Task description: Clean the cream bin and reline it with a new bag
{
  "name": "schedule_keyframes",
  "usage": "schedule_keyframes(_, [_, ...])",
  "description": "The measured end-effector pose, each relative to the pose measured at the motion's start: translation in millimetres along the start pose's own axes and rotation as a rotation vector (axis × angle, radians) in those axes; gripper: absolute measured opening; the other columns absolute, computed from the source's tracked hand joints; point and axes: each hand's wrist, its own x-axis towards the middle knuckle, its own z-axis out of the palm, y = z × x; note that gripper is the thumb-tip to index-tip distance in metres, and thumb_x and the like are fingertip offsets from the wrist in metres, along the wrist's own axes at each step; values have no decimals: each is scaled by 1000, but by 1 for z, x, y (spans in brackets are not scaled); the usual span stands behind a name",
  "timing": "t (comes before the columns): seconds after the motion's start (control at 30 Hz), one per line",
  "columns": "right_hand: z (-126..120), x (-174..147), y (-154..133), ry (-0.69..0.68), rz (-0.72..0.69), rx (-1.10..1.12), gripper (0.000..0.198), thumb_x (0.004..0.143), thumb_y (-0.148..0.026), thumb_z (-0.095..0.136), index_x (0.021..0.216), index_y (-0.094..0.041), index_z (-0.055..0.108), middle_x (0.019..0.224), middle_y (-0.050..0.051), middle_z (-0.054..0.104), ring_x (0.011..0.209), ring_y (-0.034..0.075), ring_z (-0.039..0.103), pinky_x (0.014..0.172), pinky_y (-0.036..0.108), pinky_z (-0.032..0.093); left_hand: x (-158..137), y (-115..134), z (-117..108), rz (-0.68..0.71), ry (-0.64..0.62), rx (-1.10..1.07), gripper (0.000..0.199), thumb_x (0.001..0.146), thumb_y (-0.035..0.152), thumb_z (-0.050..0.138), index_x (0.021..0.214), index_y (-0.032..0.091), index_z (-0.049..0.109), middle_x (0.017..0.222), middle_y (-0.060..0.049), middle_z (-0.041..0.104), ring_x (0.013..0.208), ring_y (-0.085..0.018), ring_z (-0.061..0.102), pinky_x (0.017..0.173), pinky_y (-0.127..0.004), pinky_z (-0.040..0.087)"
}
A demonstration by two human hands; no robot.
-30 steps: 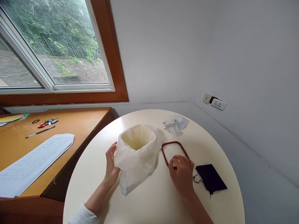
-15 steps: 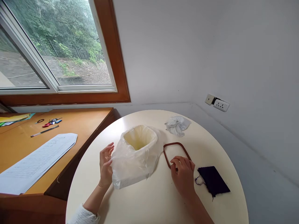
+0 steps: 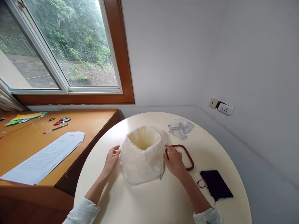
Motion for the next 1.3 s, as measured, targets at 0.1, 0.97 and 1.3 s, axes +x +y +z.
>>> schedule_keyframes(0.1, [1,11,-2,-68,36,61,44,80,-32,43,123,-23,47,118,9,57,111,26,49,87,41,34,6,1,-3,-74,-115,97,43,69,44,54,103,17,56,97,-11,63,86,-26,59,77,-38,42])
schedule_keyframes(0.97, [-28,28,6,-21,209,863,20,75,-37,45,81,-20,52,74,4,63,64,16,57,59,28,45,8,45,-37,-213,-351,-514,29,62,38,65,78,17,54,61,3,54,48,-8,49,52,-22,40])
schedule_keyframes(1.3, [-32,30,4,-142,246,1176,44,83,-47,29,104,-19,56,90,9,67,73,22,63,60,33,45,1,71,-41,-205,-516,-627,41,72,35,62,110,19,57,95,-6,64,70,-14,59,56,-23,46])
